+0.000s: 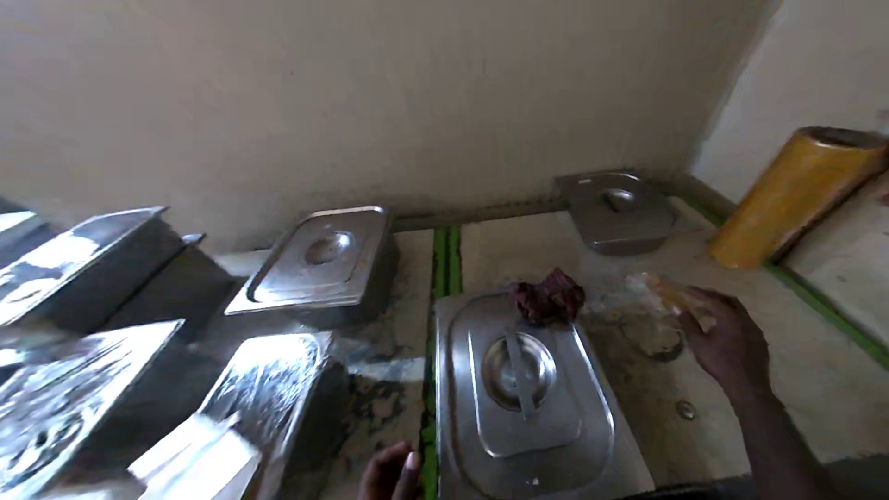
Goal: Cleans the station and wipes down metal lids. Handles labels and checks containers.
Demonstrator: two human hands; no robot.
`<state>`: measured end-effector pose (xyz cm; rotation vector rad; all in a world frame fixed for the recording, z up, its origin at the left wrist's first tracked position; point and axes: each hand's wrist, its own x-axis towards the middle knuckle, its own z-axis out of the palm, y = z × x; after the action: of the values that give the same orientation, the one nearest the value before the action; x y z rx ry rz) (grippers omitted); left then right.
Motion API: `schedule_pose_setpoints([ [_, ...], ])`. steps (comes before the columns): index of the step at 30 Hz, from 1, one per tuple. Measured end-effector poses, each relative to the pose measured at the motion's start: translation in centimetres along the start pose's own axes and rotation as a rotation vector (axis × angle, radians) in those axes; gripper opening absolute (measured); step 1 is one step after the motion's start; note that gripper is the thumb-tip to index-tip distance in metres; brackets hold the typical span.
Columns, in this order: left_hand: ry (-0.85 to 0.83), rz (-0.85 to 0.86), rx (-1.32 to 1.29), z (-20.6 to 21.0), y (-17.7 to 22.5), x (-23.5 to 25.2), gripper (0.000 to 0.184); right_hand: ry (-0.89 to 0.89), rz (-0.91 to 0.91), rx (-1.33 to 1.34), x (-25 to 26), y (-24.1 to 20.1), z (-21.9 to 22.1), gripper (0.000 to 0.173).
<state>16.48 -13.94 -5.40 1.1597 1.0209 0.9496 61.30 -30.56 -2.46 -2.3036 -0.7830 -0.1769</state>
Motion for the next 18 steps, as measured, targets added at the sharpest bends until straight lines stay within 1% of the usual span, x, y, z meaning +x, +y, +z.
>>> schedule_pose_setpoints([
  [3, -0.022, 0.014, 0.185, 0.7, 0.4, -0.7, 0.035, 0.014, -0.093, 0.160, -2.2, -2.7, 2.0, 0.026],
  [4, -0.036, 0.011, 0.229, 1.1, 0.6, -0.9, 0.040, -0.011, -0.147, 0.213, -2.9, -4.1, 2.7, 0.023],
  [5, -0.054, 0.007, 0.269, 1.5, 0.8, -1.1, 0.044, -0.056, -0.208, 0.241, -3.3, -5.8, 3.4, 0.024],
  [7, -0.085, 0.003, 0.349, 2.4, 1.2, -1.1, 0.050, -0.176, -0.322, 0.191, -3.6, -9.0, 4.8, 0.036],
  [9, -0.102, 0.010, 0.411, 3.0, 0.7, -0.9, 0.058, -0.240, -0.432, 0.105, -2.7, -11.5, 6.6, 0.060],
  [10, -0.103, 0.004, 0.441, 3.2, 0.1, -0.7, 0.063, -0.277, -0.451, 0.060, -1.9, -12.3, 7.9, 0.070],
  [11, -0.099, -0.004, 0.472, 3.3, -0.5, -0.5, 0.067, -0.350, -0.428, 0.012, -1.0, -12.9, 9.2, 0.073],
  [13, -0.077, -0.032, 0.518, 3.6, -1.4, -0.2, 0.063, -0.466, -0.346, -0.086, 0.1, -14.2, 11.8, 0.065],
  [15, -0.073, -0.049, 0.539, 3.8, -1.4, 0.3, 0.058, -0.498, -0.304, -0.125, 0.3, -16.6, 13.5, 0.054],
  [17, -0.077, -0.008, 0.554, 3.9, -1.6, 0.5, 0.055, -0.603, -0.317, -0.136, -0.7, -19.8, 14.1, 0.049],
  [18, -0.081, 0.012, 0.546, 4.1, -1.6, 0.5, 0.051, -0.635, -0.363, -0.130, -1.9, -21.1, 14.3, 0.047],
])
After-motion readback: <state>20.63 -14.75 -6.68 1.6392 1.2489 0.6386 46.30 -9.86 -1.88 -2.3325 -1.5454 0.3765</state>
